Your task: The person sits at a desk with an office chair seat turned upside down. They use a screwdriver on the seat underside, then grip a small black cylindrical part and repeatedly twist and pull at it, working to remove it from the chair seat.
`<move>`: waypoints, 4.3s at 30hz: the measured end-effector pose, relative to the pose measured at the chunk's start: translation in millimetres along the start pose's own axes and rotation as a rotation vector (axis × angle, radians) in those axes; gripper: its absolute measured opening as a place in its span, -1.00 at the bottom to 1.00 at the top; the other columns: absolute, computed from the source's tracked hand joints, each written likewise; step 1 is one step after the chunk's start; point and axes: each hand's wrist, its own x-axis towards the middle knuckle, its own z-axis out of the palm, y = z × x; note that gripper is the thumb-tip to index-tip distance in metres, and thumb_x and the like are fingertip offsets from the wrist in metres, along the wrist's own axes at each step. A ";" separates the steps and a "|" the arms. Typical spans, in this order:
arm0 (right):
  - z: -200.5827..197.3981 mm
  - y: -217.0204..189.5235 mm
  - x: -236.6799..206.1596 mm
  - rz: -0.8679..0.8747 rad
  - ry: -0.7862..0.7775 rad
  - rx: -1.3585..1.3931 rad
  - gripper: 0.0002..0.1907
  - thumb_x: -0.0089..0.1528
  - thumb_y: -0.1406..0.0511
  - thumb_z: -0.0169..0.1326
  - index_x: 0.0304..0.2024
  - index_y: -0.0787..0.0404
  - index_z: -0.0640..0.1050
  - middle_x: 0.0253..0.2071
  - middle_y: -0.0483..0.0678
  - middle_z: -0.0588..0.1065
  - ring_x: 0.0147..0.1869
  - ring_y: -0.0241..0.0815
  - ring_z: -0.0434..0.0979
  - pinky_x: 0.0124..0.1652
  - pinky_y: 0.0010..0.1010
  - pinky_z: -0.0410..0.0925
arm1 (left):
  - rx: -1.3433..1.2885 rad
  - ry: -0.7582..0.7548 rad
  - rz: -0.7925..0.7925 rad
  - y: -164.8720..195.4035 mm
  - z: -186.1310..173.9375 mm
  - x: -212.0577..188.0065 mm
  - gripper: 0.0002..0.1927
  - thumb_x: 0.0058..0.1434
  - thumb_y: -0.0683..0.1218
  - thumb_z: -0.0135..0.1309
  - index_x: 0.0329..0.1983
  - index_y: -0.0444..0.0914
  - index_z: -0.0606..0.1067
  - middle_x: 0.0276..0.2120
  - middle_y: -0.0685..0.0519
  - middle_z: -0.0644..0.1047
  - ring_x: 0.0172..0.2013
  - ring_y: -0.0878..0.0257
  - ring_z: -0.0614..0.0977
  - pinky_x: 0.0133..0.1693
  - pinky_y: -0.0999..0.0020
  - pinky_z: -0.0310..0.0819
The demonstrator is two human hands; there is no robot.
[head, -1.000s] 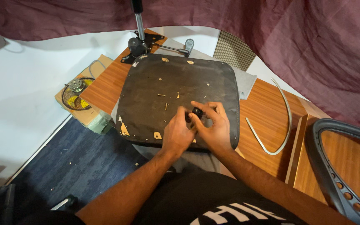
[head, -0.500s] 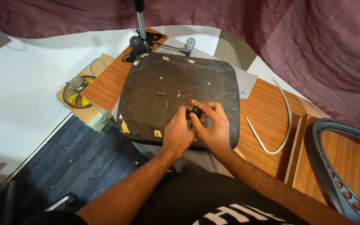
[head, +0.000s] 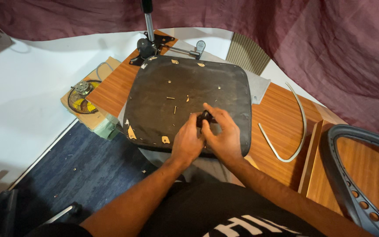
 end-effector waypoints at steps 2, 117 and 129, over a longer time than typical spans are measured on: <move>-1.6 -0.1 -1.1 -0.102 0.024 0.019 -0.51 0.24 0.40 0.18 0.24 0.15 0.53 0.10 0.03 0.50 0.15 -0.11 0.56 0.12 -0.37 0.40 | -0.028 0.005 0.015 -0.2 0.0 -1.1 -0.65 0.28 -0.06 0.07 0.09 -0.28 0.42 -0.09 -0.24 0.61 -0.07 -0.21 0.64 -0.11 0.00 0.52; -21.3 24.7 14.2 0.028 -0.138 0.154 -0.54 0.22 0.42 0.18 0.20 0.10 0.56 -0.01 -0.06 0.61 0.06 -0.23 0.63 0.11 -0.44 0.45 | -0.071 -0.519 -0.248 -134.2 31.7 18.5 -0.71 0.09 -0.20 0.27 -0.08 -0.22 0.68 -0.23 0.01 0.72 -0.19 0.25 0.73 -0.08 0.31 0.59; -23.7 23.3 12.9 0.058 -0.139 0.027 -0.61 0.20 0.37 0.30 0.10 0.07 0.63 0.02 0.01 0.58 0.00 -0.24 0.63 0.03 -0.43 0.48 | 0.177 -0.446 -0.233 -90.9 24.4 16.5 -0.77 0.07 -0.08 0.32 -0.20 -0.22 0.64 -0.32 -0.04 0.68 -0.26 0.09 0.73 -0.17 0.20 0.54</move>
